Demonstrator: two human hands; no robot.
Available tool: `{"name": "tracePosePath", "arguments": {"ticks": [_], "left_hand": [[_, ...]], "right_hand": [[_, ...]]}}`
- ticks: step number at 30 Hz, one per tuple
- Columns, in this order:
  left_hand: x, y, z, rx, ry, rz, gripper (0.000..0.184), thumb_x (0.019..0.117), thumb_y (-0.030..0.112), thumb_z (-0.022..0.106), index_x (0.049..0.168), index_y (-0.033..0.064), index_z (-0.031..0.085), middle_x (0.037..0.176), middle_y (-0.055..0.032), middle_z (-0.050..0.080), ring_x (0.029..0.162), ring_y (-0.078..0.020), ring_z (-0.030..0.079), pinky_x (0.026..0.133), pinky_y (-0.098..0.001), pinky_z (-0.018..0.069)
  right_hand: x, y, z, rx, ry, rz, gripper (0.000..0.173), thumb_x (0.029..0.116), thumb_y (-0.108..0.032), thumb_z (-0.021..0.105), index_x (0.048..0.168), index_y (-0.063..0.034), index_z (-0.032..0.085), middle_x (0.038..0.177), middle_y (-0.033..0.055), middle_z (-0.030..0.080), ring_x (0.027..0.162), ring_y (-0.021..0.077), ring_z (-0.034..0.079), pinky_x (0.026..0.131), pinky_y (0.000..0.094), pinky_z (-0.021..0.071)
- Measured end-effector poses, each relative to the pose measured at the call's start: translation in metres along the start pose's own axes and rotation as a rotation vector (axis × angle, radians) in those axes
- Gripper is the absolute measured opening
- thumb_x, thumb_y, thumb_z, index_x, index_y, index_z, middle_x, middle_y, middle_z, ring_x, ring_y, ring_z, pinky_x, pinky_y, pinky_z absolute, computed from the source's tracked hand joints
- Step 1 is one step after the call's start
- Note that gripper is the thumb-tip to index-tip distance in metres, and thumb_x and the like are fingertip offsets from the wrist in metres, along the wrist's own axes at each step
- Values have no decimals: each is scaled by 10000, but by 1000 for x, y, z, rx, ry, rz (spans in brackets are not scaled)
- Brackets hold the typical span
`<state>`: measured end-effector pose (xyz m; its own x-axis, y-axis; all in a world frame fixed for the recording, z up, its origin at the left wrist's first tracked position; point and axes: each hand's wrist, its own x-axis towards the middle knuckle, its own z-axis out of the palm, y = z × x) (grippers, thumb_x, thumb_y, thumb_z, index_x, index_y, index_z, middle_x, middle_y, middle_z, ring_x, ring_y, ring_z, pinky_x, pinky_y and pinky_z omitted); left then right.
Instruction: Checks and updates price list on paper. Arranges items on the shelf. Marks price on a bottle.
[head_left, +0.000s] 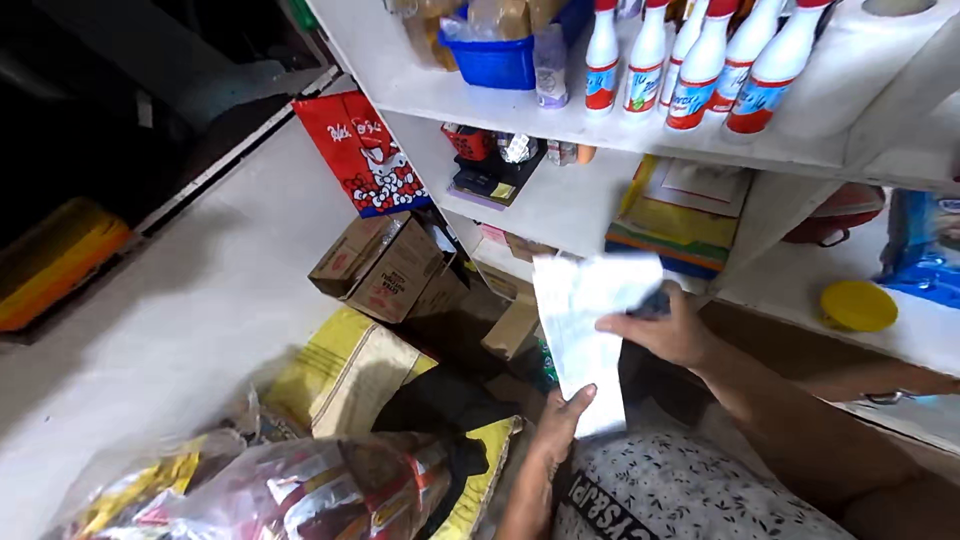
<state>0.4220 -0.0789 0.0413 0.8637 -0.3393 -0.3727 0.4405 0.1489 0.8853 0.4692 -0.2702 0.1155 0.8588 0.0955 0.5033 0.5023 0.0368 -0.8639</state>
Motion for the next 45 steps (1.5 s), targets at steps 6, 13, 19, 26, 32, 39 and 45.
{"name": "tracePosePath", "arguments": {"ticks": [6,13,19,26,32,39,45], "left_hand": [[-1,32,-24,-85,536,156,309,1109,161,288,1326,16,455,989,-32,639,842,-30,646,735,-229,572],[10,69,-26,340,326,717,229,948,-7,491,1103,-115,621,987,24,712,934,83,645,898,-153,538],[30,77,8,566,94,919,229,955,45,555,1063,-79,715,1031,-91,712,1010,-11,642,956,-179,510],[33,76,14,672,49,931,224,929,64,609,1051,-89,718,998,-117,725,983,-28,659,943,-186,518],[35,55,18,107,-108,532,707,948,605,564,1354,27,547,1173,34,718,1048,-46,682,922,-287,576],[27,-19,62,148,54,286,421,957,-50,550,1351,-141,430,1055,-93,707,906,-37,701,865,-251,582],[75,-22,47,180,235,200,237,966,-44,541,1197,-93,560,884,-45,706,757,-43,690,738,-250,597]], "right_hand": [[-21,-3,-13,-355,-730,7,283,856,54,669,1099,-38,780,942,153,750,863,277,722,808,463,576],[-17,17,-19,-181,-8,85,250,922,-165,684,1082,14,752,1006,69,696,928,8,627,841,164,524],[-20,20,5,-14,13,275,440,832,-174,807,1187,44,664,1048,58,686,898,4,624,831,195,532],[-28,21,-3,136,-1,307,317,832,-233,805,1050,-40,679,912,-83,694,857,-52,643,812,180,551],[-26,24,-9,115,296,414,127,838,-72,754,954,-87,703,802,-85,701,741,-18,657,721,200,572],[-24,42,-39,-7,527,462,118,859,-79,722,953,-63,652,752,-78,641,679,-20,609,658,165,529],[-43,67,-72,-246,448,497,349,931,-150,693,1182,86,634,1048,151,689,926,108,645,856,278,536]]}}
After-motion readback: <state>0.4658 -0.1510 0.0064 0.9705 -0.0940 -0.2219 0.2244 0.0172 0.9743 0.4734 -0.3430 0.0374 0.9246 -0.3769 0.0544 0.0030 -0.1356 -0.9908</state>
